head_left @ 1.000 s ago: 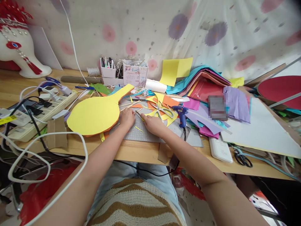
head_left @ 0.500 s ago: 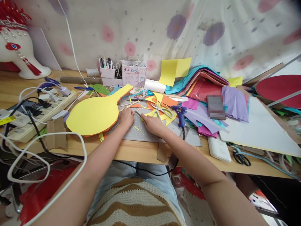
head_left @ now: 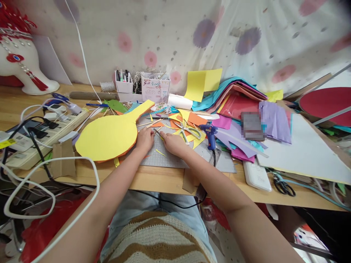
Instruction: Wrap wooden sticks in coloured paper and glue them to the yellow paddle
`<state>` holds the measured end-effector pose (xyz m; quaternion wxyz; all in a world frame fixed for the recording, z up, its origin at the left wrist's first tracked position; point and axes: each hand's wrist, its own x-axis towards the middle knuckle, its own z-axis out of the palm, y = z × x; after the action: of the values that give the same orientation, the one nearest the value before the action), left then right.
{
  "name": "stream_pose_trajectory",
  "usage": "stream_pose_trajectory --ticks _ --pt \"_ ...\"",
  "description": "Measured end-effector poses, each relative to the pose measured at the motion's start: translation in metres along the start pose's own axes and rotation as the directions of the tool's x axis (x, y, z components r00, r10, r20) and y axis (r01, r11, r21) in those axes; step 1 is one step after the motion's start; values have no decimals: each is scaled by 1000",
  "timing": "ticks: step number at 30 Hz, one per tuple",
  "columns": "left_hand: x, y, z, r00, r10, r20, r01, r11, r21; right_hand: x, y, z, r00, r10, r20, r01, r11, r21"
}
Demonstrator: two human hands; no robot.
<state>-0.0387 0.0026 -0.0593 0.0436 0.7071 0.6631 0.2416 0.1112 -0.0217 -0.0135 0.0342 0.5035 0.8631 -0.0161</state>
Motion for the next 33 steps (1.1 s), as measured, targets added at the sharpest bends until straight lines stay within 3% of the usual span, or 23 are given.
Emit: stream_pose_trajectory --ticks 12,19,26,33 --pt "5 3 3 992 -124 5 124 990 -65 -8 5 -1 999 7 48 -4 998 -65" --pt "3 4 0 997 -77 20 78 996 -40 8 0 -6 998 4 63 -1 999 -44" --pt "2 6 0 994 -103 19 104 994 -21 -10 7 1 997 1 76 4 998 -60" --pt "3 3 0 996 -78 42 79 996 -29 10 -2 0 999 -11 31 12 999 -33"
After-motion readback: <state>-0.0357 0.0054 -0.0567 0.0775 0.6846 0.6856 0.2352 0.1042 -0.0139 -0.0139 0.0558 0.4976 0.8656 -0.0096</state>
